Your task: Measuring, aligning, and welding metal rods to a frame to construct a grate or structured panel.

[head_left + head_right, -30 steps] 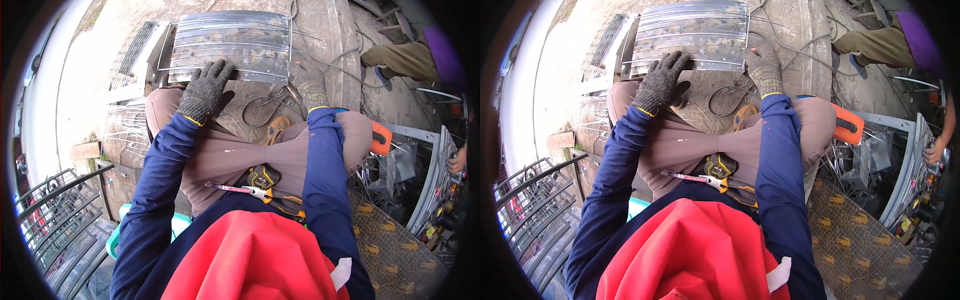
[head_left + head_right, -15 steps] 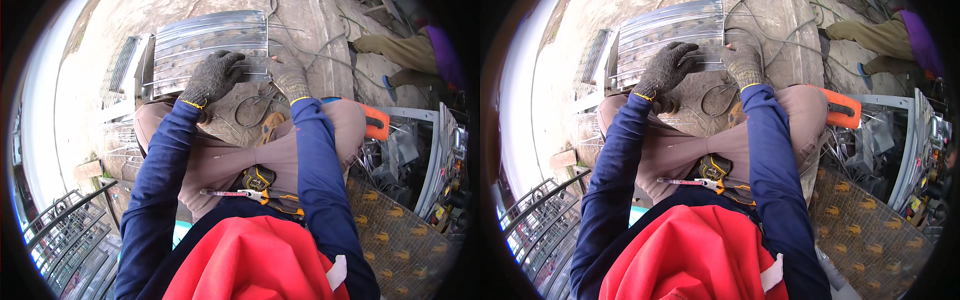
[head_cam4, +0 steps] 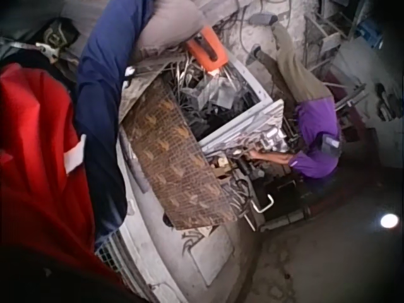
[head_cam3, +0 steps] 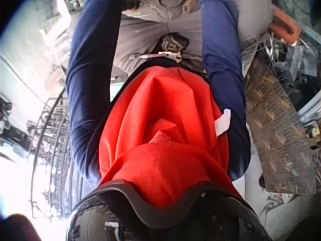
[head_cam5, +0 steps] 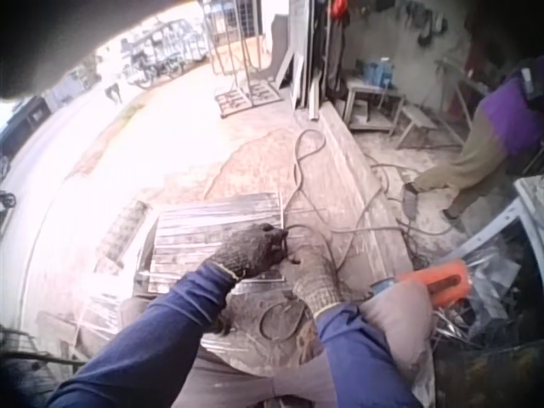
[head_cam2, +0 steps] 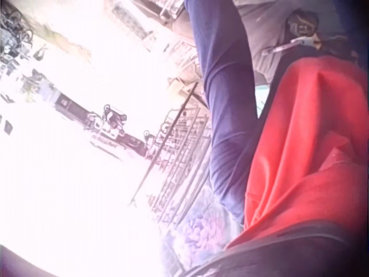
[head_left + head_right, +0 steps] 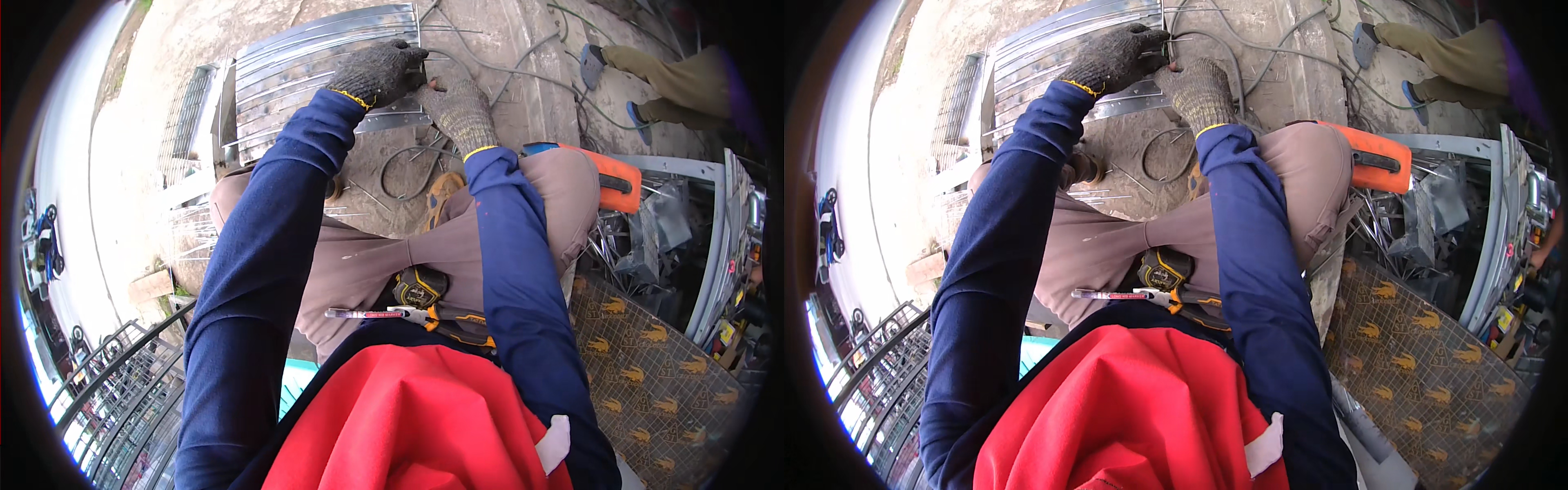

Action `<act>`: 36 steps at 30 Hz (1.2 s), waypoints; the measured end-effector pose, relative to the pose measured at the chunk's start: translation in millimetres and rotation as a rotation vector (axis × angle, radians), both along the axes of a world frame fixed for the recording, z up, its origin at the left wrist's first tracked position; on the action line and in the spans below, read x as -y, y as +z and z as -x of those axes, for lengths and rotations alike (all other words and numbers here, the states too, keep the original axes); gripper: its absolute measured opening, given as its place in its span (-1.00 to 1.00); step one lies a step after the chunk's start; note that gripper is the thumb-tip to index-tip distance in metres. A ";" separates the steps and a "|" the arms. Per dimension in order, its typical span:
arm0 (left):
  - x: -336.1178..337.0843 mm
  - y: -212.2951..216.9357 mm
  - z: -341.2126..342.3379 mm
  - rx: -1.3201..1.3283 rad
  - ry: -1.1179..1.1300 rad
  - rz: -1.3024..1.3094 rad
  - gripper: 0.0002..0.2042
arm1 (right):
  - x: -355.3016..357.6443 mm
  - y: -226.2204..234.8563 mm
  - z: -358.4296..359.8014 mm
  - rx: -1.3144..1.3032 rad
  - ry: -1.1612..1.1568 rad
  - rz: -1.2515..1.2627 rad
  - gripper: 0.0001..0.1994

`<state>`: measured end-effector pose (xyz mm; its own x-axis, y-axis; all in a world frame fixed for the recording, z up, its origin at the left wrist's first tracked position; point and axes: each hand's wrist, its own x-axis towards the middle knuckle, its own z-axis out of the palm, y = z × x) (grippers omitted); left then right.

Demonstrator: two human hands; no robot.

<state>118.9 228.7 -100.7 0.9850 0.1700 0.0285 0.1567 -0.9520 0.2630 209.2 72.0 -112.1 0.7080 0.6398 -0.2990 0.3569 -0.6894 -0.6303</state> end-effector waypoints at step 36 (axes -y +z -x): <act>-3.8 -1.5 0.9 0.025 -0.030 0.072 -0.52 | 13.5 0.5 1.9 -0.042 0.028 -0.101 -0.59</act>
<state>118.0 232.5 -102.2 0.9889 0.1427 0.0423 0.1205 -0.9347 0.3342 207.3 58.5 -111.7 0.6779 0.6873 -0.2609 0.3471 -0.6121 -0.7105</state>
